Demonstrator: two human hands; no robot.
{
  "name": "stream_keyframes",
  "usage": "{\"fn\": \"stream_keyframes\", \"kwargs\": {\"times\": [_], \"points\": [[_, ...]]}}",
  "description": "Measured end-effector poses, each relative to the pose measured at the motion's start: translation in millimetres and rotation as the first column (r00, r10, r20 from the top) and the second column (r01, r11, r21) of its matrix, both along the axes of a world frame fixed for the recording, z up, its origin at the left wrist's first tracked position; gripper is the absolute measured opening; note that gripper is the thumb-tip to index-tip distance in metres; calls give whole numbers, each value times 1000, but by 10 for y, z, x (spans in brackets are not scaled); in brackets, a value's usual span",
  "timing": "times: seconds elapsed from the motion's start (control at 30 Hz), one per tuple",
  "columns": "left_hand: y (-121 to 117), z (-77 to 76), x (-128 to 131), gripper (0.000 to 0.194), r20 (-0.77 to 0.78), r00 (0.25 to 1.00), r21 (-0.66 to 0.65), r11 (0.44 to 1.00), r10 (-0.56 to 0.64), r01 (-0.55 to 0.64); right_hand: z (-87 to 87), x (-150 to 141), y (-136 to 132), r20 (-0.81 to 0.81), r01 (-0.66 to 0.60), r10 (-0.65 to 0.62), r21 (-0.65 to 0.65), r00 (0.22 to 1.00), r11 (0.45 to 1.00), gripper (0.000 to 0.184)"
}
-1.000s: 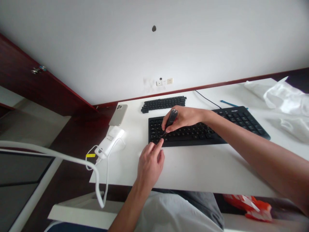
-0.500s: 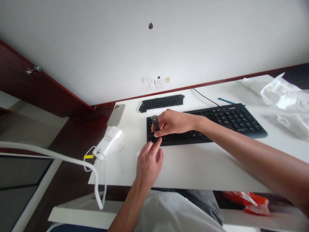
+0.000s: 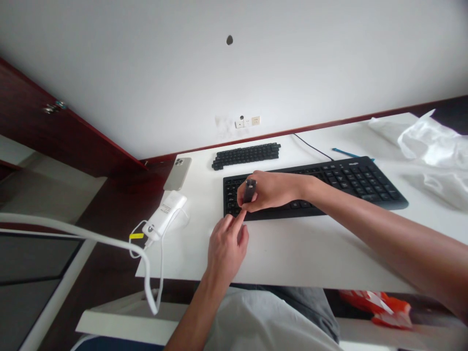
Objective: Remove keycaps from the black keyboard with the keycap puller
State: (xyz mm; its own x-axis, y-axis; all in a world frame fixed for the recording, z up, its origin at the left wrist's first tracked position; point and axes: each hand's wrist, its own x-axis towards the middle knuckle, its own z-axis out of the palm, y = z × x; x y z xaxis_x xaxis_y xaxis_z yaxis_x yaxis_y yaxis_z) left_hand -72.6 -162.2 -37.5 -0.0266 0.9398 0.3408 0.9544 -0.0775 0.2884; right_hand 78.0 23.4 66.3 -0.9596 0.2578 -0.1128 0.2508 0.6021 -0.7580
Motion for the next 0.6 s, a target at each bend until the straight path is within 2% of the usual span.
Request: {"fn": "stream_keyframes", "kwargs": {"times": [0.33,0.6], "points": [[-10,23,8,45,27,1000,-17,1000,-10,10,-95,97,203,-84,-104,90,-182,992,978,21],[-2,20,10,44,48,999,-10,1000,5,-4,-72,87,188,-128,-54,38,-123,991,991,16]]}}
